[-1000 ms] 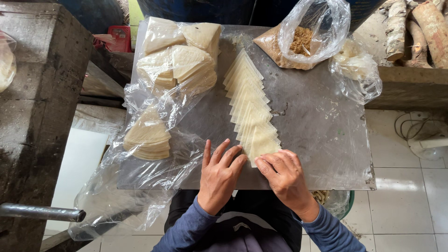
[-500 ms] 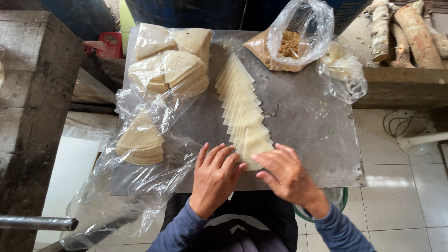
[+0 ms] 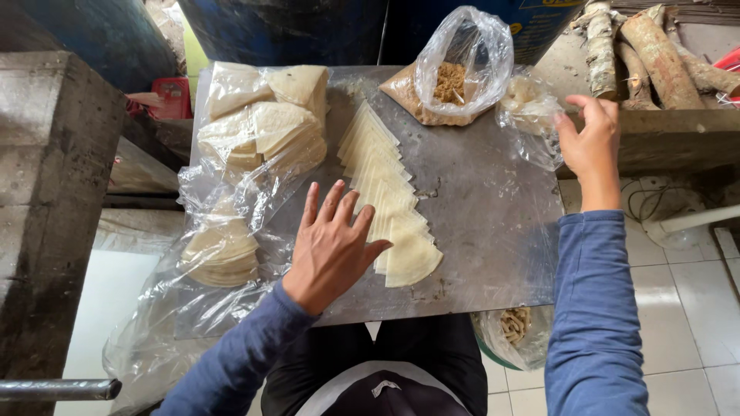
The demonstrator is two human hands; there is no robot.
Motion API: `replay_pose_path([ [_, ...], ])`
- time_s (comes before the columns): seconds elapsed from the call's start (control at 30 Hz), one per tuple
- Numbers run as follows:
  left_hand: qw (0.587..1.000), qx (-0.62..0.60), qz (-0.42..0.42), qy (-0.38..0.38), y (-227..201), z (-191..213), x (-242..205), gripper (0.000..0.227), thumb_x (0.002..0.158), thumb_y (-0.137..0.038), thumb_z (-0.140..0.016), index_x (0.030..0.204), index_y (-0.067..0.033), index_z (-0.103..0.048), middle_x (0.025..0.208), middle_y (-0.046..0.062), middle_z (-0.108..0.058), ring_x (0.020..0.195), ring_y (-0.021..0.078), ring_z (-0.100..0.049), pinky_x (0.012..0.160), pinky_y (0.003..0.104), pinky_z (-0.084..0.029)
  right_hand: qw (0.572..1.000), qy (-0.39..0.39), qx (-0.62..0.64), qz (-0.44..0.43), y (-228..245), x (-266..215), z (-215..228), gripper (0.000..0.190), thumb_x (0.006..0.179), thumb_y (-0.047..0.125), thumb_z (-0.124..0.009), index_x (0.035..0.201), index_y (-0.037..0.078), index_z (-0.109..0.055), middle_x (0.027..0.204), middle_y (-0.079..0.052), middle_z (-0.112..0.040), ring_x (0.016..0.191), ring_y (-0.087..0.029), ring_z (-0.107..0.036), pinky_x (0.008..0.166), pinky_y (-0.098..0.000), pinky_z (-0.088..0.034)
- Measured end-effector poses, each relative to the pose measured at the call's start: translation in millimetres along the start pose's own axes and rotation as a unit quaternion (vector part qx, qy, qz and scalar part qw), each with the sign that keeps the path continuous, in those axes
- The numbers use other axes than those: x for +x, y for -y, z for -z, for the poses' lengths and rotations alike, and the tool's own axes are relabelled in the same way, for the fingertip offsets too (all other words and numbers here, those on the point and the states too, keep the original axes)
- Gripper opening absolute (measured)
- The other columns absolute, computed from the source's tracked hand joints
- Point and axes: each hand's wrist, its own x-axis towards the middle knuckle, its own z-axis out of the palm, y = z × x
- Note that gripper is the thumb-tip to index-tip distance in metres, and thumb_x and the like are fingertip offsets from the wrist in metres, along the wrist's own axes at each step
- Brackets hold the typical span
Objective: The person separates thin triangular wrappers from a stack, places them on a metal table, and fills them with a brown granular mixture using a small plastic spoon. The person folds the wrappers over the filling to form small triangular packets.
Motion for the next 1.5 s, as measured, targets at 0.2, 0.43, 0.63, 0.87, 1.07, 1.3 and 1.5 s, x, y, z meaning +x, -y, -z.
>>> replay_pose_path([
  [0.2, 0.996, -0.085, -0.025, 0.033, -6, -32, 34, 0.044, 0.086, -0.047, -0.074, 0.11, -0.0105, -0.07, 0.126, 0.016, -0.064, 0.136, 0.0389, -0.047, 0.118, 0.063, -0.022, 0.982, 0.036, 0.116, -0.142, -49, -1, -35, 0.019, 0.101, 0.017, -0.077, 0.113, 0.003, -0.069, 0.108, -0.012, -0.067, 0.098, -0.021, -0.062, 0.085, -0.0337, -0.049],
  [0.43, 0.985, -0.156, -0.07, -0.025, -18, -57, 94, 0.029, 0.09, -0.037, -0.074, 0.104, -0.0122, -0.071, 0.114, 0.009, -0.068, 0.116, 0.0309, -0.063, 0.111, 0.057, -0.039, 0.837, 0.105, 0.522, -0.124, -28, -7, -15, 0.004, 0.114, 0.005, -0.059, 0.11, 0.006, -0.06, 0.122, -0.008, -0.07, 0.102, -0.009, -0.06, 0.094, -0.0246, -0.051],
  [0.63, 0.943, -0.325, -0.016, -0.065, -37, -78, 140, 0.021, 0.099, -0.026, -0.067, 0.112, -0.0102, -0.07, 0.115, 0.011, -0.07, 0.096, 0.032, -0.07, 0.082, 0.039, -0.057, 0.851, 0.263, 0.434, -0.133, 19, -13, 21, 0.012, 0.1, -0.001, -0.058, 0.109, 0.002, -0.066, 0.131, -0.011, -0.071, 0.11, -0.01, -0.064, 0.096, -0.0254, -0.051],
  [0.87, 0.949, -0.295, -0.081, -0.08, -67, -130, 194, 0.031, 0.093, -0.034, -0.071, 0.114, -0.0104, -0.071, 0.115, 0.014, -0.068, 0.099, 0.0338, -0.068, 0.082, 0.043, -0.055, 0.903, 0.184, 0.373, -0.105, 29, -9, 26, 0.008, 0.104, 0.001, -0.059, 0.108, 0.002, -0.066, 0.123, -0.01, -0.074, 0.108, -0.009, -0.066, 0.094, -0.0245, -0.053],
  [1.07, 0.957, -0.289, -0.01, -0.005, -78, -162, 225, 0.024, 0.089, -0.035, -0.073, 0.096, -0.012, -0.077, 0.103, 0.012, -0.071, 0.093, 0.0332, -0.07, 0.082, 0.044, -0.055, 0.932, 0.126, 0.331, -0.079, 15, -11, 7, 0.006, 0.106, 0.002, -0.062, 0.11, 0.001, -0.066, 0.118, -0.006, -0.075, 0.1, -0.007, -0.062, 0.088, -0.023, -0.051],
  [1.3, 0.95, -0.304, 0.054, -0.053, -88, -189, 235, 0.022, 0.093, -0.027, -0.067, 0.092, -0.006, -0.072, 0.098, 0.019, -0.071, 0.09, 0.0384, -0.069, 0.079, 0.048, -0.054, 0.978, 0.026, 0.204, -0.036, 13, -7, -3, 0.014, 0.102, 0.003, -0.07, 0.115, 0.001, -0.066, 0.116, -0.009, -0.072, 0.103, -0.013, -0.066, 0.092, -0.0278, -0.053],
  [1.5, 0.929, -0.342, 0.119, -0.071, -84, -203, 232, 0.021, 0.099, -0.023, -0.061, 0.097, -0.0026, -0.063, 0.088, 0.022, -0.072, 0.088, 0.0435, -0.068, 0.077, 0.053, -0.051, 0.992, 0.005, 0.095, 0.077, 30, -14, 24, 0.028, 0.091, 0.012, -0.075, 0.114, 0.007, -0.06, 0.142, -0.012, -0.056, 0.136, -0.029, -0.052, 0.116, -0.0455, -0.045],
])
